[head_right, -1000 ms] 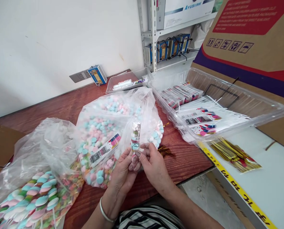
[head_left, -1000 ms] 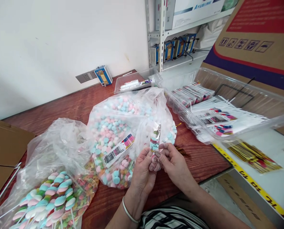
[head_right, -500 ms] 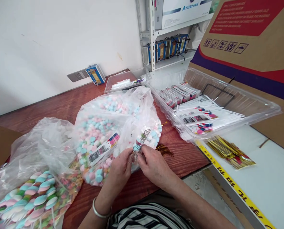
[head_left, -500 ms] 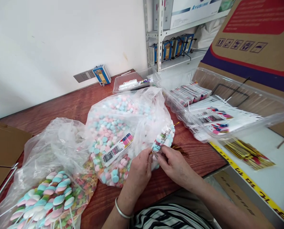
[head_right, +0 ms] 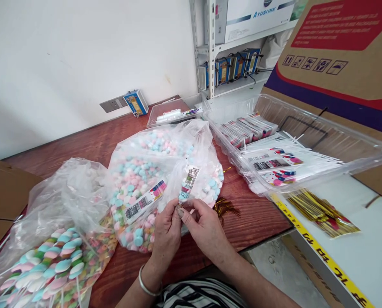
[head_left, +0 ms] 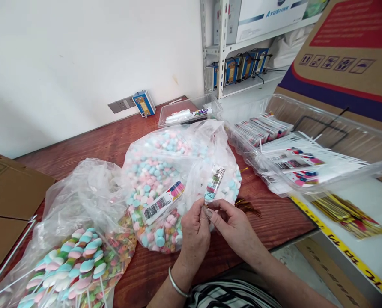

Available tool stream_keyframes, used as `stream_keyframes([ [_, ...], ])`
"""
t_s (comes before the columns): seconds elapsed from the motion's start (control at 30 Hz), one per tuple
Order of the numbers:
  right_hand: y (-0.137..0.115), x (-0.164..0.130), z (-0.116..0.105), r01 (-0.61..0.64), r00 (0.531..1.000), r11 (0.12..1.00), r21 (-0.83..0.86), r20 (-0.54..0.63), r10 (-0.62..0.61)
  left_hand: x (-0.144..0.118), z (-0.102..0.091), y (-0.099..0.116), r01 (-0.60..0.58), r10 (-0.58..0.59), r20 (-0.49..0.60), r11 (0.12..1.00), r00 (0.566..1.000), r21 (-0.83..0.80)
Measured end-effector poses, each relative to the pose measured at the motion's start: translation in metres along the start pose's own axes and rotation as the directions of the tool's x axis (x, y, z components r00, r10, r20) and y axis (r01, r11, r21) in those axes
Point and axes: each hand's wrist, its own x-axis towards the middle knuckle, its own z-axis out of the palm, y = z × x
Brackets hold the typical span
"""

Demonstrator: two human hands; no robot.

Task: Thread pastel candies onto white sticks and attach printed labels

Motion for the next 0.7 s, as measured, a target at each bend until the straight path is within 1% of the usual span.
stream_keyframes([
  [0.1, -0.004, 0.001, 0.003, -0.045, 0.999, 0.996, 0.080, -0.027, 0.047, -0.004, 0.002, -0.005, -0.062, 0.064, -0.035, 0.997, 0.997, 0.043],
  [0.2, -0.002, 0.003, 0.006, -0.152, 0.988, 0.954, 0.260, 0.008, 0.156, -0.005, 0.003, -0.006, -0.095, 0.097, -0.025, 0.994, 0.995, 0.049],
  [0.27, 0.000, 0.004, 0.008, -0.213, 0.975, 0.883, 0.419, 0.039, 0.217, -0.005, 0.003, -0.005, -0.080, 0.080, -0.003, 0.997, 0.997, 0.009],
  [0.33, 0.002, 0.005, 0.008, -0.237, 0.968, 0.796, 0.558, 0.062, 0.245, -0.005, 0.004, -0.005, -0.034, 0.037, 0.039, 0.996, 0.999, -0.086],
  [0.4, 0.003, 0.005, 0.006, -0.253, 0.962, 0.727, 0.638, 0.090, 0.256, -0.005, 0.005, -0.007, 0.030, -0.013, 0.087, 0.979, 0.996, -0.200],
  [0.47, 0.003, 0.005, 0.003, -0.277, 0.957, 0.692, 0.667, 0.127, 0.261, -0.004, 0.005, -0.011, 0.082, -0.048, 0.124, 0.956, 0.991, -0.283],
  [0.53, 0.004, 0.005, -0.001, -0.300, 0.952, 0.682, 0.667, 0.158, 0.264, -0.001, 0.002, -0.016, 0.079, -0.038, 0.141, 0.952, 0.989, -0.295],
  [0.57, 0.004, 0.004, -0.003, -0.316, 0.947, 0.684, 0.657, 0.182, 0.263, 0.003, -0.001, -0.018, 0.048, -0.004, 0.153, 0.958, 0.988, -0.282],
  [0.63, 0.005, 0.004, -0.008, -0.358, 0.934, 0.697, 0.621, 0.248, 0.259, 0.010, -0.013, -0.017, -0.051, 0.100, 0.196, 0.969, 0.975, -0.241],
  [0.7, 0.004, 0.005, -0.014, -0.397, 0.914, 0.717, 0.574, 0.317, 0.252, 0.016, -0.028, -0.007, -0.164, 0.200, 0.211, 0.971, 0.957, -0.175],
])
